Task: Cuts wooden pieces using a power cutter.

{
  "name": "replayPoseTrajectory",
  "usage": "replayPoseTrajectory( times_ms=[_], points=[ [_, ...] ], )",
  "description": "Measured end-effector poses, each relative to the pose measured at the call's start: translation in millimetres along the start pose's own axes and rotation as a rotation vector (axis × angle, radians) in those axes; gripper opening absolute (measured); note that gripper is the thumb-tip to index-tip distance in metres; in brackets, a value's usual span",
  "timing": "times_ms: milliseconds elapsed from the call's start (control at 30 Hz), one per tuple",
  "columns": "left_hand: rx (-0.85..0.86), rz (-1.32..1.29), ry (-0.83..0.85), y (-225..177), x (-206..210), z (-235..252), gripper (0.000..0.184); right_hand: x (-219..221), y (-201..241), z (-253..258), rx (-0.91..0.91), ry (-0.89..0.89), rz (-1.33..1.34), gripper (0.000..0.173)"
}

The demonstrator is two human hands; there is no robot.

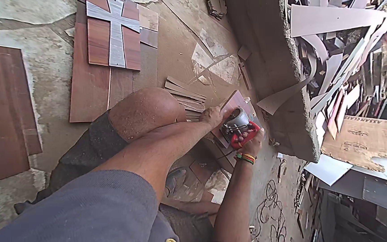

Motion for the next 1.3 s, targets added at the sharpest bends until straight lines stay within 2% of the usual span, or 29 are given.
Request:
replayPoseTrajectory(
  times_ms=[733,867,933,1000,1133,1300],
  points=[
    [0.031,-0.018,0.000,0,-1,1,0.060,-3,8,7,0.029,0.011,-0.032,0.061],
    [0.047,-0.008,-0.012,1,-1,2,0.060,-7,40,22,0.136,0.154,-0.016,0.065],
    [0.049,-0.004,-0.010,-1,-1,1,0.060,-14,55,37,0.241,0.295,0.089,0.071],
    [0.041,-0.005,-0.011,-1,0,1,0.060,-26,64,45,0.336,0.353,0.256,0.075],
    [0.033,0.012,-0.047,6,2,4,0.059,-67,69,42,0.260,0.217,0.420,0.063],
    [0.025,0.025,-0.049,4,3,3,0.061,-122,48,24,0.186,0.004,0.535,0.054]
  ],
)
Point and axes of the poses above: each hand's wrist, its own z-axis towards the middle knuckle, its own x-axis out of the palm, y = z × x, the point moved 7 cm from there along z, towards the middle knuckle, and after that the axes turned 2 degrees about -x, right-handed, at the moved point
